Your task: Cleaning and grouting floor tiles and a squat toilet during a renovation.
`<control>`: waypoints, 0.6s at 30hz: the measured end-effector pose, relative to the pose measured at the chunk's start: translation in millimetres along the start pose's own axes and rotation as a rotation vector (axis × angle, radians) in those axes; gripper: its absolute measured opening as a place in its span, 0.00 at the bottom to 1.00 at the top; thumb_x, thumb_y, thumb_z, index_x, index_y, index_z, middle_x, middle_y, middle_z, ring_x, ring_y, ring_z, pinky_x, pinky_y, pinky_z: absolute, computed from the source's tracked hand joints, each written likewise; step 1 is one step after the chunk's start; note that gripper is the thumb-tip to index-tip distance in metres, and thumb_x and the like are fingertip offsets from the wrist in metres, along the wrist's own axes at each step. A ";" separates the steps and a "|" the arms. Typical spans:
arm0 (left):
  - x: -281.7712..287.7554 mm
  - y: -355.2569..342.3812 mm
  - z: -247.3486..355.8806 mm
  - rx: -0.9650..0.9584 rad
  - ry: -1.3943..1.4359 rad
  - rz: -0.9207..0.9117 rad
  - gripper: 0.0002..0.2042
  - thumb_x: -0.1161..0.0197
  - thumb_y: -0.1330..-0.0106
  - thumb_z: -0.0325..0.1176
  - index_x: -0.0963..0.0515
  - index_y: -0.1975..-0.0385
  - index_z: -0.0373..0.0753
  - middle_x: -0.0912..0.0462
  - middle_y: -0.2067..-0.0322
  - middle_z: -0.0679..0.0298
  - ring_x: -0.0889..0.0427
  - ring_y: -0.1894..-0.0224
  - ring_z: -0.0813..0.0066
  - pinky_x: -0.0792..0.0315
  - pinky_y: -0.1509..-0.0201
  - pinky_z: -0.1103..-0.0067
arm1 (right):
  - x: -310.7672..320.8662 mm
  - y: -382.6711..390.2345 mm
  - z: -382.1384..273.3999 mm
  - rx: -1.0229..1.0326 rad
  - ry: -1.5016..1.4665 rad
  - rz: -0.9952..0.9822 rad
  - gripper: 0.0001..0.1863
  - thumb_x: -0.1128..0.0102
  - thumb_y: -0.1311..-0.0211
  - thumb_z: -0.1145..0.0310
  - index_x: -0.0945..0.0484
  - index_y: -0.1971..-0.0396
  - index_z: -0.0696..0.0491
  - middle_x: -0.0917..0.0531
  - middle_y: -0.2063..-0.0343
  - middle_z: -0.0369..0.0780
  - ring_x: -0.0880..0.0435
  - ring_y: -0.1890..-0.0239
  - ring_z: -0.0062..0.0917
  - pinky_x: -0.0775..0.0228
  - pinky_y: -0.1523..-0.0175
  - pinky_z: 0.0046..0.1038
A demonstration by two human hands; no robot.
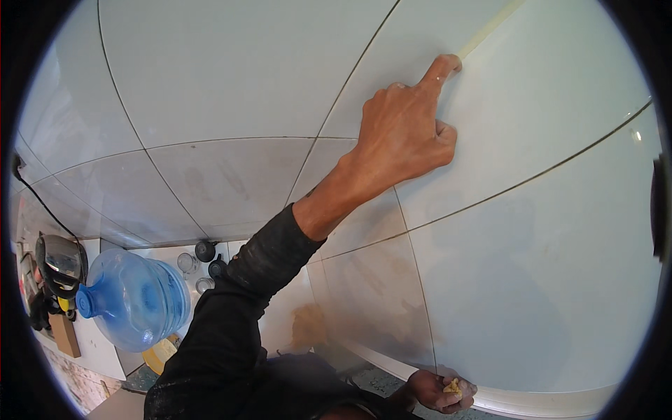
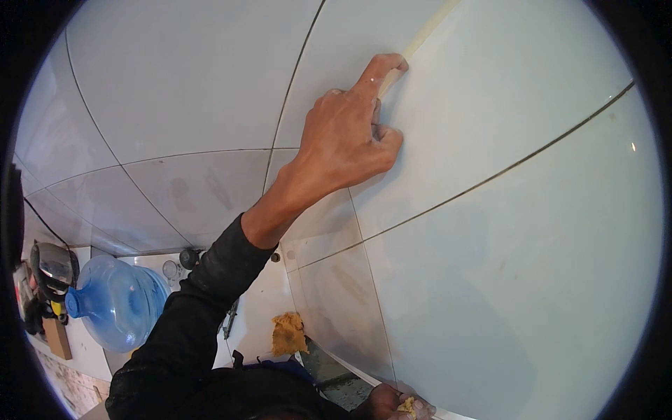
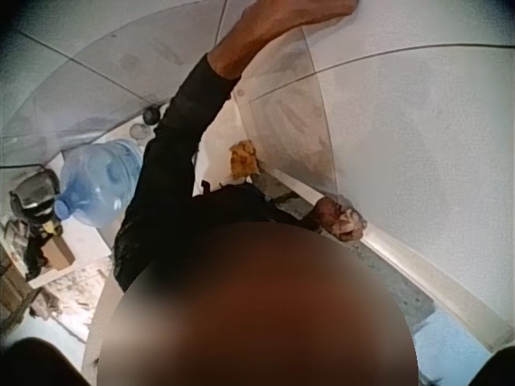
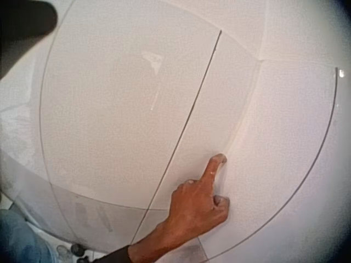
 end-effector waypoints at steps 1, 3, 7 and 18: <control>1.6 2.3 2.6 -0.002 0.003 0.000 0.33 0.43 0.50 0.27 0.33 0.38 0.46 0.35 0.88 0.62 0.31 0.85 0.59 0.32 0.72 0.66 | 0.0 -1.0 0.8 0.003 0.002 0.003 0.17 0.54 0.30 0.58 0.27 0.71 0.58 0.28 0.75 0.40 0.32 0.73 0.26 0.41 0.71 0.25; -2.1 12.2 -0.8 0.102 -0.010 -0.091 0.33 0.43 0.50 0.26 0.33 0.38 0.46 0.34 0.88 0.61 0.30 0.85 0.58 0.31 0.72 0.66 | 3.4 -2.8 -3.8 0.106 0.123 0.046 0.18 0.54 0.30 0.59 0.27 0.72 0.58 0.28 0.75 0.40 0.30 0.73 0.27 0.39 0.70 0.25; -0.8 6.4 -2.3 0.039 -0.041 -0.040 0.33 0.43 0.50 0.26 0.33 0.38 0.45 0.33 0.87 0.62 0.30 0.85 0.59 0.32 0.73 0.66 | 3.6 -0.8 -2.2 0.108 0.125 0.028 0.18 0.53 0.30 0.59 0.27 0.73 0.58 0.28 0.75 0.39 0.31 0.73 0.27 0.40 0.70 0.25; -1.8 4.2 -5.6 0.035 -0.021 -0.032 0.34 0.45 0.51 0.26 0.34 0.37 0.45 0.32 0.88 0.63 0.29 0.85 0.60 0.33 0.74 0.67 | -3.7 -1.6 -0.1 0.007 0.038 0.041 0.18 0.51 0.31 0.59 0.27 0.74 0.58 0.29 0.76 0.40 0.32 0.73 0.26 0.43 0.72 0.22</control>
Point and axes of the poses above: each hand's wrist, its own y-axis away from the middle knuckle, its own x-axis out of the back of the hand, z = x × y, the point moved 8 cm from there along -y, towards the middle knuckle
